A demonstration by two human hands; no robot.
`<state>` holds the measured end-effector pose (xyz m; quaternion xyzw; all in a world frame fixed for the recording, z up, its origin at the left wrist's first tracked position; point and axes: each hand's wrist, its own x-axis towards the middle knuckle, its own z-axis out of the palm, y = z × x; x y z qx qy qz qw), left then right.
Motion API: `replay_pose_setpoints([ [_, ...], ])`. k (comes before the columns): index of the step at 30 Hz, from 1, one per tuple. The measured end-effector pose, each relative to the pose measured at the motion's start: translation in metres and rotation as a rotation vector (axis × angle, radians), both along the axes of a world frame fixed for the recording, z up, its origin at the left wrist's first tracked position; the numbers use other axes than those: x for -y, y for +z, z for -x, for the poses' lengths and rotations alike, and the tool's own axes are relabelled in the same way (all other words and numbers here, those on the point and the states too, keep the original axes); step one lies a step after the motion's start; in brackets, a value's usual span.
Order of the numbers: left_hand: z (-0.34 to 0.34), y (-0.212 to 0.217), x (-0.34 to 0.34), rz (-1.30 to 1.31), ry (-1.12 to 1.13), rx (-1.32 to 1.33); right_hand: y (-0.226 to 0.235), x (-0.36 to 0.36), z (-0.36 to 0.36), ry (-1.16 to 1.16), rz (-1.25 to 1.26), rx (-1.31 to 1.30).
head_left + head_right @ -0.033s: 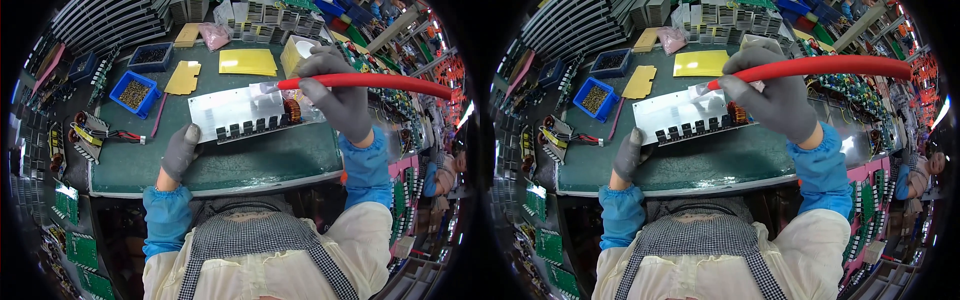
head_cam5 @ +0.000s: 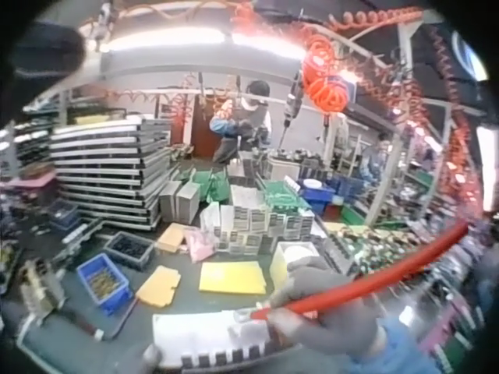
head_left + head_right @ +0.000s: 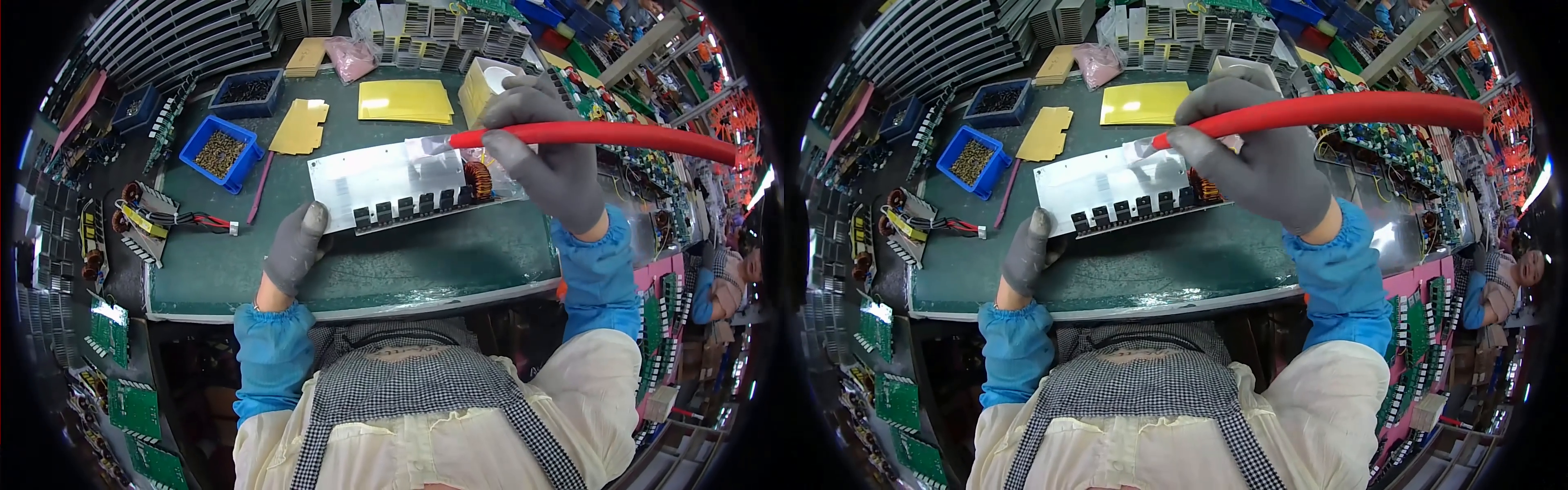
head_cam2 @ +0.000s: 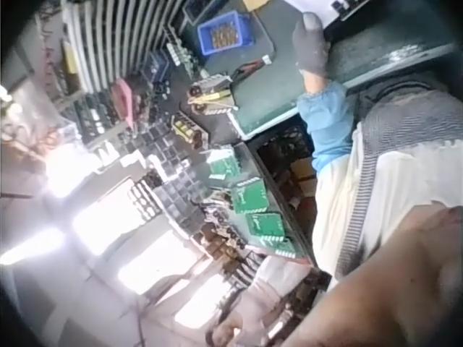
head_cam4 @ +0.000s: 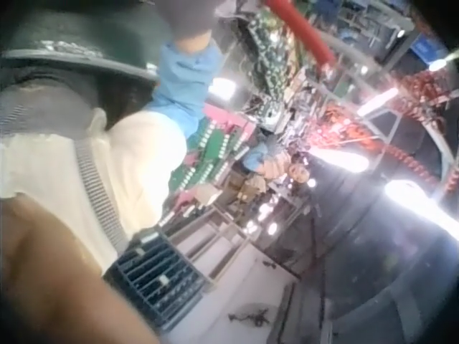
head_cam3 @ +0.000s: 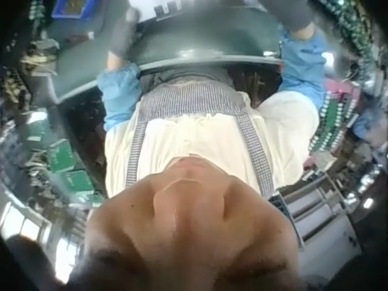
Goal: Assembling electronic components and applying sealant to large circuit boards in a factory workshop.
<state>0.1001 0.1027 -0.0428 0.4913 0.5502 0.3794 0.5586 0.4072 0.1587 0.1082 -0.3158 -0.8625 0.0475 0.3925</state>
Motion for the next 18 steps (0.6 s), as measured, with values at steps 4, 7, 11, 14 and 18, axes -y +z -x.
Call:
replay_pose_setpoints([
  [4, 0.003, -0.002, 0.000, 0.007, -0.020, -0.039, 0.004, 0.000, 0.004, 0.016, -0.094, 0.099],
  [7, 0.005, -0.005, -0.001, -0.012, -0.039, -0.028, 0.005, 0.000, -0.006, 0.007, -0.109, 0.160],
  [11, 0.001, 0.000, -0.001, -0.030, -0.003, -0.086, 0.002, 0.002, -0.015, -0.073, -0.093, 0.146],
  [14, 0.001, 0.002, -0.001, -0.047, -0.039, -0.075, 0.001, 0.003, -0.020, -0.114, -0.081, 0.130],
  [18, 0.001, -0.003, -0.001, -0.019, -0.015, -0.039, 0.001, 0.003, -0.024, -0.131, -0.061, 0.142],
])
